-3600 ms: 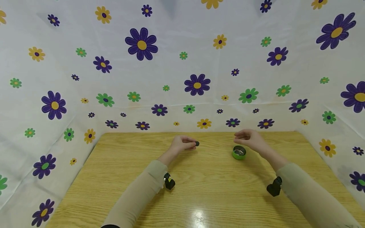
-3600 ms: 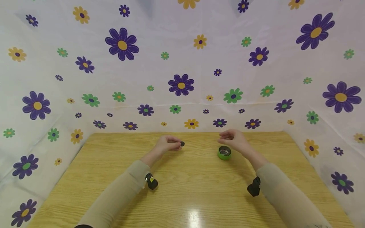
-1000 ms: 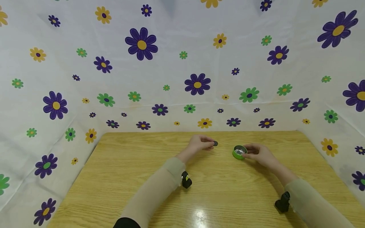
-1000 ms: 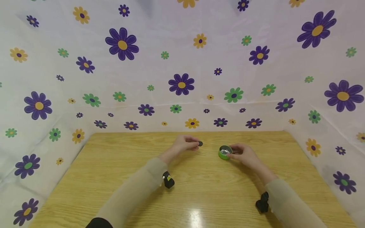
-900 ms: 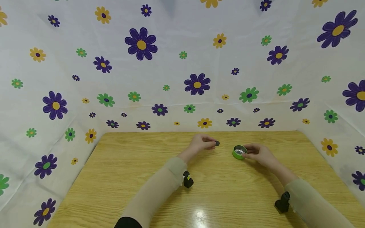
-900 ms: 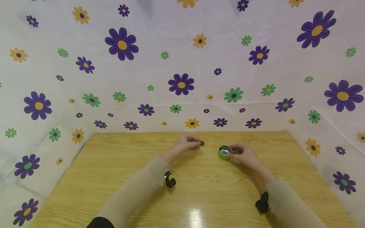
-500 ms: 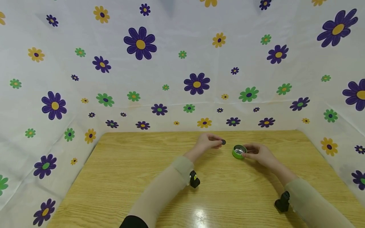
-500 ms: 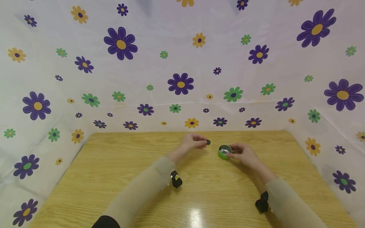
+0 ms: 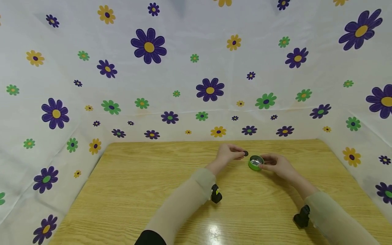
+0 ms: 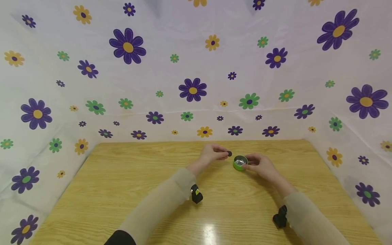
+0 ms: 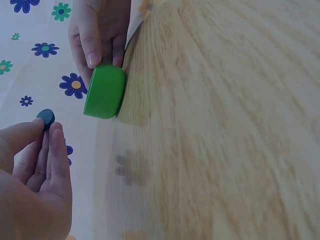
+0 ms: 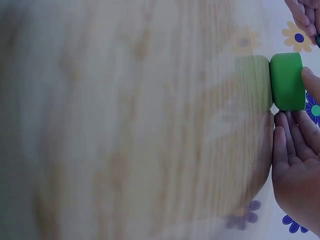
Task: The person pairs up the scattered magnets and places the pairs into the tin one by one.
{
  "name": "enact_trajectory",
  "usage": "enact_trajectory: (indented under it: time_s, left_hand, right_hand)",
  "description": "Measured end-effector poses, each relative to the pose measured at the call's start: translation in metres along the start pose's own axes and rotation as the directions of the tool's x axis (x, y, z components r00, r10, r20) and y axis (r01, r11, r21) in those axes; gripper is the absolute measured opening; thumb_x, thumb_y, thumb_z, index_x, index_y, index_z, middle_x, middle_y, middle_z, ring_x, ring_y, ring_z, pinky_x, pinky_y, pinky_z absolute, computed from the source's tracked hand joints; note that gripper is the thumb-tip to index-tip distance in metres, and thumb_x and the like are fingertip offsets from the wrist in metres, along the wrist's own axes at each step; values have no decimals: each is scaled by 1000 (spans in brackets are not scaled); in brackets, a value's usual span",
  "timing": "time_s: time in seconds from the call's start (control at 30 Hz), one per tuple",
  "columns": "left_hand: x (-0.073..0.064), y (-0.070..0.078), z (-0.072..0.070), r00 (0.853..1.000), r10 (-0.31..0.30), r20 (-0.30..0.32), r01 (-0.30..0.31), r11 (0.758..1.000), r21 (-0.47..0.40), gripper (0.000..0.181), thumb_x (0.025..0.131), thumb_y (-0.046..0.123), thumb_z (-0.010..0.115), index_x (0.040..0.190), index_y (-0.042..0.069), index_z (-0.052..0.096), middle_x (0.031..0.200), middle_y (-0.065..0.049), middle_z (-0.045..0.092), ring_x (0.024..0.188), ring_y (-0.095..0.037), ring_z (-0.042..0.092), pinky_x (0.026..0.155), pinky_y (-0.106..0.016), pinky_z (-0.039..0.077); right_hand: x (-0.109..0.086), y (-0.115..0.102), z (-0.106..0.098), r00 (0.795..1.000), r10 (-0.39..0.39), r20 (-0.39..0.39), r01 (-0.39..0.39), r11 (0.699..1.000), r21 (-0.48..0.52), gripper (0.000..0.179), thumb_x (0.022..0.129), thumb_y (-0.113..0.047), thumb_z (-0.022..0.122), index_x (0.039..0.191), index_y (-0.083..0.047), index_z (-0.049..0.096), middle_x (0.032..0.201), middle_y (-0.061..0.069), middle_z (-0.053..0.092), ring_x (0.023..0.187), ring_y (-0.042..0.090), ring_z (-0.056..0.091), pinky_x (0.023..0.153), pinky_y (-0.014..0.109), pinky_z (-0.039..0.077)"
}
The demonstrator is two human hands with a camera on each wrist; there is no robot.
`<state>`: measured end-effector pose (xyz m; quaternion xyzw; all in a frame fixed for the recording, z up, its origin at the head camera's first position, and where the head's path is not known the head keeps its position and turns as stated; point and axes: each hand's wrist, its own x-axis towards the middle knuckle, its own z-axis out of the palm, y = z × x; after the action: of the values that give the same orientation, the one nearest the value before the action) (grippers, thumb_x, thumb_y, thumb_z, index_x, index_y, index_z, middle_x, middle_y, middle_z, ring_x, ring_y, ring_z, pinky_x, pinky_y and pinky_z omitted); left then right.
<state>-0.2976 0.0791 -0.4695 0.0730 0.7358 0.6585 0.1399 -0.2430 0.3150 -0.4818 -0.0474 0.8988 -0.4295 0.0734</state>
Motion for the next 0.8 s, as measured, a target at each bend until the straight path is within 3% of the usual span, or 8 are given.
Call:
enact_trajectory:
  time_s: [0.2, 0.37, 0.57, 0.8]
  left_hand:
    - [2, 1, 9, 1000, 3, -4, -3, 1000, 27, 16, 94, -1, 78, 109, -7, 79, 107, -22, 81, 95, -29, 81, 84, -33, 68]
    - [2, 1, 18, 1000, 12, -18, -10, 995, 98, 14, 93, 3, 81, 106, -1, 82, 104, -15, 82, 88, -20, 80, 77, -23, 65]
    - [3, -4, 28, 999, 51, -18, -47, 982, 181, 12, 91, 5, 84, 103, 2, 84, 104, -11, 83, 83, -4, 68, 74, -15, 57]
    - [4, -9, 37, 998, 58, -18, -53, 980, 193, 10, 91, 6, 84, 100, 4, 84, 100, -8, 82, 79, -3, 65, 68, -15, 55]
  right_hand:
    - [0, -1, 0, 1000, 0, -1, 0, 1000, 1, 57, 100, -25, 77, 142, 10, 59, 136, 30, 67, 120, 40, 69, 103, 49, 59]
    - [-1, -3, 0, 1000, -5, -2, 5, 1000, 7, 57, 100, -25, 77, 142, 11, 59, 136, 31, 67, 120, 41, 69, 104, 52, 58]
    - [-2, -2, -1, 1000, -18, -1, 18, 1000, 10, 55, 101, -24, 77, 141, 10, 60, 136, 30, 67, 119, 40, 70, 101, 47, 60]
    - [-1, -1, -1, 1000, -28, -2, 28, 1000, 8, 52, 101, -24, 76, 139, 8, 62, 135, 28, 69, 116, 33, 72, 95, 35, 62]
